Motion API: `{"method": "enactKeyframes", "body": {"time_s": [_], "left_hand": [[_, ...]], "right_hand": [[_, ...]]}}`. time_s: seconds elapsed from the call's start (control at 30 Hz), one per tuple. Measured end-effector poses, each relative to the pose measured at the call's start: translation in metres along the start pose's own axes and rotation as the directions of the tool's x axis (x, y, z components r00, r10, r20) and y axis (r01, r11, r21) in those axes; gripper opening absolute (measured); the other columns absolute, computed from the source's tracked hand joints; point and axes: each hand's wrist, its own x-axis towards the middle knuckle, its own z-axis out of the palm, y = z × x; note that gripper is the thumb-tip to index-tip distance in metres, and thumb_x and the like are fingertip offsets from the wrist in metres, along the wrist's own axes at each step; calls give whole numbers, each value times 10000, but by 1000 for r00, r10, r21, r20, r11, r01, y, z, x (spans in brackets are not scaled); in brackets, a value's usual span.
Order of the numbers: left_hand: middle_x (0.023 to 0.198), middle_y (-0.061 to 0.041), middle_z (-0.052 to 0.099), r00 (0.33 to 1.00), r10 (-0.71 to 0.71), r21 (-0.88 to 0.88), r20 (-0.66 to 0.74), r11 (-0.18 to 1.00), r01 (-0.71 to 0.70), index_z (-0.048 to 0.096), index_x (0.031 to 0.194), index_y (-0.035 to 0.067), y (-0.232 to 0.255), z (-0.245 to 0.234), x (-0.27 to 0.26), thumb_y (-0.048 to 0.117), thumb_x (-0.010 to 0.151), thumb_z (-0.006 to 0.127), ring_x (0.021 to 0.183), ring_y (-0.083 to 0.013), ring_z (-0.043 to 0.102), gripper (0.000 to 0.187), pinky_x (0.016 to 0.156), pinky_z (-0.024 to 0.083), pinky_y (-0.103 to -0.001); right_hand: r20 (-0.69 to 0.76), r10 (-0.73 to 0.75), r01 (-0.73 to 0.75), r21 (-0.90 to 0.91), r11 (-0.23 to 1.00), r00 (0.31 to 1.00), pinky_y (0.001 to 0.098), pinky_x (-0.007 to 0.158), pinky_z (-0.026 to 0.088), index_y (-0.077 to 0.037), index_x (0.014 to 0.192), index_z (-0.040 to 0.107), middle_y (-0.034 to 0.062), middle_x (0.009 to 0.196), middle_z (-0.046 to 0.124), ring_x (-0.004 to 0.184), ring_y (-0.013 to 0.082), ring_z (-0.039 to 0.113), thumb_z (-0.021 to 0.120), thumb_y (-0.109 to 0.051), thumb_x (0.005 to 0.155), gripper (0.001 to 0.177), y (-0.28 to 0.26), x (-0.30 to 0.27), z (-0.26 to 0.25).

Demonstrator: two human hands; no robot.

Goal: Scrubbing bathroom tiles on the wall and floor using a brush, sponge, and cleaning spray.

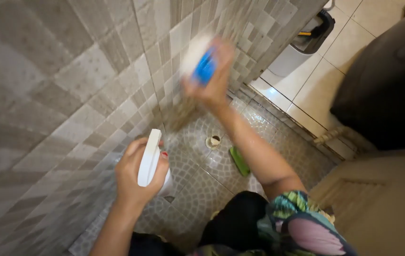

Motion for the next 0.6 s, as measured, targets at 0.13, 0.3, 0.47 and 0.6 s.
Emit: {"method": "enactKeyframes", "body": {"time_s": [0.13,0.3,0.47,0.6], "left_hand": [[1112,-135,727,1000,12,-31,16,999,-12,720,1025,16,-5,8,-5,87,829,731,953,-259,746,209,822,582,-340],[1123,-131,735,1000,-1,2,-12,1000,1,726,1009,16,2,18,-2,90,839,737,908,-244,750,186,781,582,-336],[1135,-137,724,999,54,6,0,999,-54,733,1037,18,2,17,-2,69,836,724,927,-259,738,208,814,581,-343],[1109,-138,721,998,53,-20,-18,998,-54,723,1044,10,7,19,-3,82,814,737,889,-254,742,241,774,577,-338]], "right_hand": [[23,-72,70,92,993,997,458,1249,346,-95,1517,367,196,1501,395,1436,360,413,806,-413,913,811,30,-15,7],[-182,282,-253,167,953,942,415,1235,364,-56,1535,418,171,1486,496,1412,319,484,756,-298,1012,668,72,22,12],[-159,163,-132,192,972,974,365,1240,324,-38,1548,333,131,1539,416,1417,260,416,722,-305,993,729,0,-12,21],[27,472,-451,345,823,881,389,1158,405,2,1535,322,174,1397,532,1284,290,540,713,-288,979,738,104,-147,63]]}}
